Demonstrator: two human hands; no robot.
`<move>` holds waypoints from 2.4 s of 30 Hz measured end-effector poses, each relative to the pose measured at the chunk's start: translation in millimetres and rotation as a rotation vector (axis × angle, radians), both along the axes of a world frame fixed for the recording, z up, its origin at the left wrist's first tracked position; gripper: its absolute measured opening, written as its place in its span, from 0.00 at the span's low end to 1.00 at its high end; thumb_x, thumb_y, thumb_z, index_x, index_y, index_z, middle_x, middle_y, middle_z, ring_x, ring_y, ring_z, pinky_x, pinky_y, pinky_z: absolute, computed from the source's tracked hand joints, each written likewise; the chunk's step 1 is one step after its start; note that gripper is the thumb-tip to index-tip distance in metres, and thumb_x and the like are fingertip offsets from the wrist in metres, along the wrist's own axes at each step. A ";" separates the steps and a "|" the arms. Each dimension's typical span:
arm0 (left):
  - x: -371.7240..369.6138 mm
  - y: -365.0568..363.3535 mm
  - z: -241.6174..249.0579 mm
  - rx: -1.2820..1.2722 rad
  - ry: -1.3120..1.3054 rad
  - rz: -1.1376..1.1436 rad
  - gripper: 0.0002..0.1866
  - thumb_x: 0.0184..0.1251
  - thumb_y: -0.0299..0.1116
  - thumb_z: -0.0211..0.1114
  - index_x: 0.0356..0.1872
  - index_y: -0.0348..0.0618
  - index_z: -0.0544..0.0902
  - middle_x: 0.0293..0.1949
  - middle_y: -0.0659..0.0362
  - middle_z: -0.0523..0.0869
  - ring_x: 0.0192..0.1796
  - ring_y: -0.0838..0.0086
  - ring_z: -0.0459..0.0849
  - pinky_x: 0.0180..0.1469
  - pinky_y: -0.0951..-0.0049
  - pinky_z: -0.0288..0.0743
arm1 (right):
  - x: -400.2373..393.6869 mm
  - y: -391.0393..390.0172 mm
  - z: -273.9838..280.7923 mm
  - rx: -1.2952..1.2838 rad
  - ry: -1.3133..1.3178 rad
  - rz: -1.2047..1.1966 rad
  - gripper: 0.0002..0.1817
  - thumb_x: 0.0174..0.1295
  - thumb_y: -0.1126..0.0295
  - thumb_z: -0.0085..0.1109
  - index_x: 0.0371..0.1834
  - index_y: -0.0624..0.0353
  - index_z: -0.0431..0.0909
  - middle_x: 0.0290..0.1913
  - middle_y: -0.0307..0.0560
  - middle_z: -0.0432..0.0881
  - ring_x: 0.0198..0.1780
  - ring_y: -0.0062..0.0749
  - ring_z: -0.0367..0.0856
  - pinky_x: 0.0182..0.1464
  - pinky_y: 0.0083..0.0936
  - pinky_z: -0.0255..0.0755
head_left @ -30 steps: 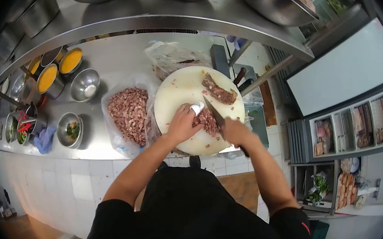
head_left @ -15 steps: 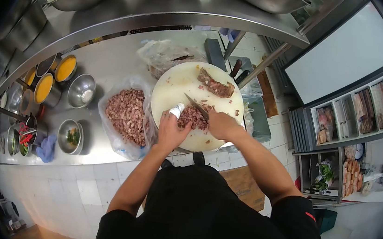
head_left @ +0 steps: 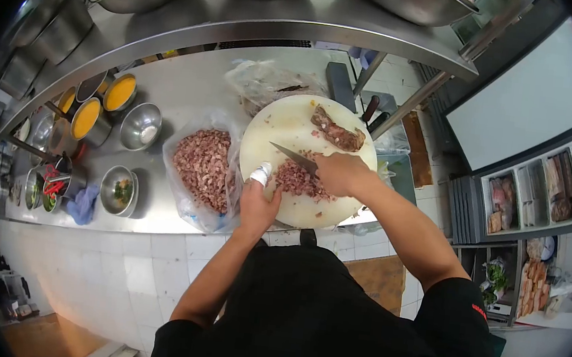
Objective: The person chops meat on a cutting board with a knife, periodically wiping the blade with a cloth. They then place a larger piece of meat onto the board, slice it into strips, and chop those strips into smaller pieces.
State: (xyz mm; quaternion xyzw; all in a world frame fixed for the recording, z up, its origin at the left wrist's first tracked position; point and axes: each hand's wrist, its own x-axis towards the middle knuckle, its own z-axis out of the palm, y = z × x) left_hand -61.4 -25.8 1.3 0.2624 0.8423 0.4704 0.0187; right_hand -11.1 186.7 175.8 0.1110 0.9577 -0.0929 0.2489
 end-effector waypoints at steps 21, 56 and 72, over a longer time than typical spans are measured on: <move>49.1 -4.4 6.6 -0.021 0.175 0.241 0.28 0.65 0.29 0.77 0.66 0.34 0.80 0.53 0.43 0.88 0.54 0.44 0.84 0.58 0.46 0.77 | -18.4 9.2 -51.4 -0.050 0.019 0.222 0.13 0.71 0.69 0.59 0.49 0.62 0.90 0.49 0.61 0.93 0.52 0.53 0.93 0.53 0.48 0.86; 111.5 -38.1 -9.4 0.100 0.037 0.600 0.24 0.67 0.26 0.75 0.64 0.33 0.81 0.50 0.48 0.88 0.53 0.53 0.85 0.58 0.55 0.79 | -10.0 -1.0 -50.0 -0.133 -0.032 0.546 0.15 0.67 0.73 0.58 0.49 0.64 0.92 0.49 0.61 0.93 0.53 0.54 0.94 0.56 0.50 0.86; 80.2 37.7 28.8 -0.451 0.247 0.189 0.78 0.35 0.78 0.83 0.85 0.36 0.61 0.85 0.31 0.56 0.88 0.33 0.48 0.84 0.24 0.39 | -54.0 65.3 -58.1 -0.143 -0.178 0.394 0.18 0.79 0.60 0.56 0.56 0.63 0.85 0.47 0.65 0.91 0.50 0.58 0.92 0.54 0.54 0.83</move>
